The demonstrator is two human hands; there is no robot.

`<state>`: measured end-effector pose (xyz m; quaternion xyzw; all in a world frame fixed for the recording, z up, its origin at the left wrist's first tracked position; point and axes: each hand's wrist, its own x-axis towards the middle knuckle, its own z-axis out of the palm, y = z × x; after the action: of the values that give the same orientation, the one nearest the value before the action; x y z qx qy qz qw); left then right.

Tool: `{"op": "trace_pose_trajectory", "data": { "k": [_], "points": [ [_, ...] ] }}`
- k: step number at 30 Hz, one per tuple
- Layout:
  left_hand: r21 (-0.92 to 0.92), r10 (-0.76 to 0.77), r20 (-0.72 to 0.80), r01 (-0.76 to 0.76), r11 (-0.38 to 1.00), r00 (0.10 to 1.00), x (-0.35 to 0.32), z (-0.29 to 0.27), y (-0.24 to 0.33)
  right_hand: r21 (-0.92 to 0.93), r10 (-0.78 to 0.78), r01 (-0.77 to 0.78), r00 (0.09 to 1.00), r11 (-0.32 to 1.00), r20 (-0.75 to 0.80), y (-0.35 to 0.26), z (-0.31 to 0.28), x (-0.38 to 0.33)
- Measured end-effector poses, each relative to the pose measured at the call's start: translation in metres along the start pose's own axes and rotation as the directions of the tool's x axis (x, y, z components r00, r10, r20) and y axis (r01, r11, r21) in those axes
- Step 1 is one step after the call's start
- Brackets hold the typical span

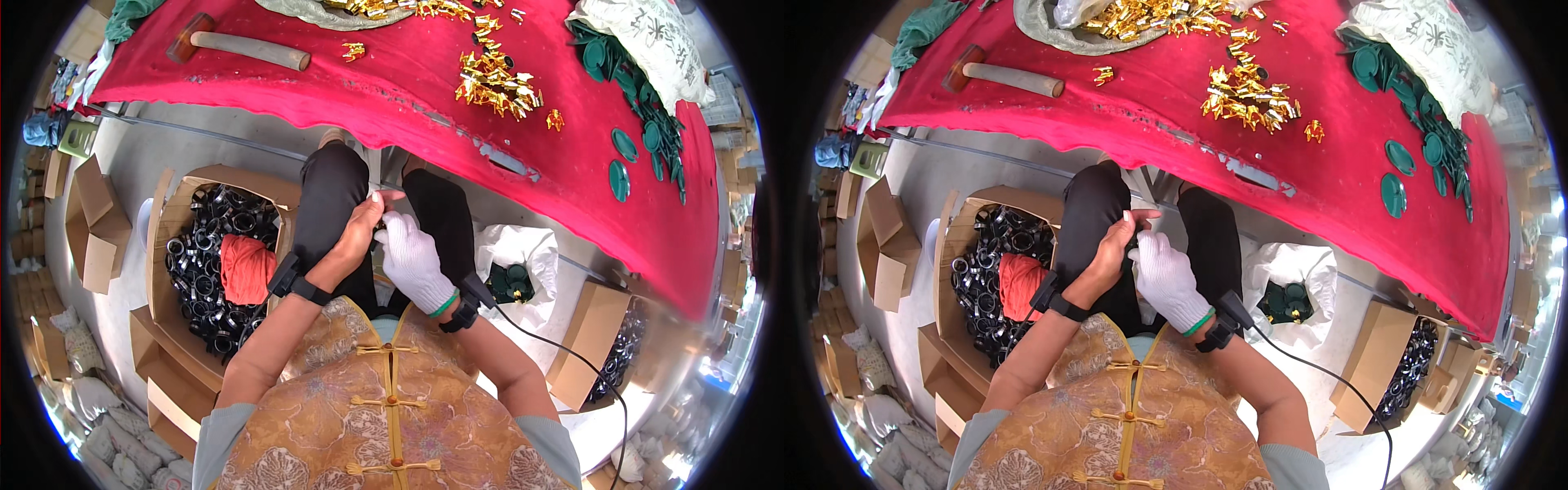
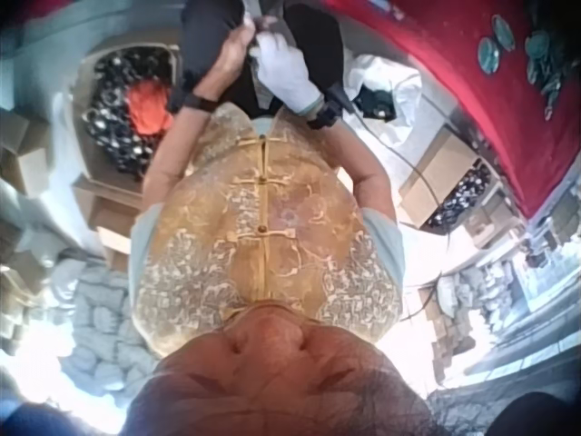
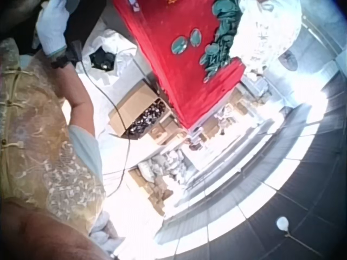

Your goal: Assemble small gold and green components in a manufacturing setting.

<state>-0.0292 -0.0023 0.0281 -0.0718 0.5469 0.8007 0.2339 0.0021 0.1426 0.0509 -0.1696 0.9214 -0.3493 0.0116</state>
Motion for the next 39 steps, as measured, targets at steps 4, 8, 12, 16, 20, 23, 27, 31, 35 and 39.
{"op": "trace_pose_trajectory", "data": {
  "k": [4, 8, 12, 16, 20, 23, 27, 31, 35, 39],
  "points": [
    [0.336, 0.144, 0.038, -0.149, 0.930, 0.989, -0.003, 0.003, 0.005, 0.196, 0.119, -0.094, 0.985, 0.976, -0.122, 0.004, 0.017, 0.000],
    [0.595, 0.320, 0.124, -0.328, 0.734, 0.939, -0.002, 0.004, 0.006, 0.790, 0.465, -0.508, 0.823, 0.344, 0.327, 0.006, 0.003, 0.011],
    [0.654, 0.385, 0.180, -0.402, 0.641, 0.905, -0.002, 0.004, 0.000, 0.746, 0.351, -0.665, 0.707, 0.032, 0.615, 0.013, -0.014, 0.013],
    [0.325, 0.153, 0.019, -0.151, 0.933, 0.988, 0.002, -0.004, -0.004, 0.705, 0.317, -0.451, 0.891, 0.547, 0.324, -0.003, -0.029, 0.004],
    [0.017, 0.024, 0.027, -0.025, 1.000, 0.999, 0.005, -0.001, -0.004, 0.139, -0.067, 0.077, 0.995, 0.987, -0.077, 0.010, -0.010, -0.011],
    [-0.039, -0.011, 0.013, 0.012, 0.999, 1.000, 0.002, -0.002, -0.002, 0.092, -0.024, 0.030, 0.998, 0.995, -0.064, 0.005, 0.000, -0.009],
    [0.177, 0.124, 0.001, -0.123, 0.976, 0.992, 0.001, -0.003, -0.003, 0.233, 0.015, 0.027, 0.984, 0.972, -0.177, 0.001, 0.007, -0.003],
    [0.235, 0.117, 0.036, -0.122, 0.964, 0.992, 0.005, 0.004, -0.004, 0.482, 0.300, -0.225, 0.950, 0.847, -0.084, 0.001, 0.002, 0.002],
    [0.538, 0.285, 0.065, -0.274, 0.797, 0.956, 0.004, 0.000, -0.009, 0.817, 0.519, -0.566, 0.733, 0.108, 0.439, 0.003, -0.002, 0.004],
    [0.731, 0.354, 0.242, -0.409, 0.547, 0.904, 0.002, -0.005, -0.005, 0.743, 0.396, -0.561, 0.629, -0.365, 0.669, 0.015, 0.005, 0.001]
  ]
}}
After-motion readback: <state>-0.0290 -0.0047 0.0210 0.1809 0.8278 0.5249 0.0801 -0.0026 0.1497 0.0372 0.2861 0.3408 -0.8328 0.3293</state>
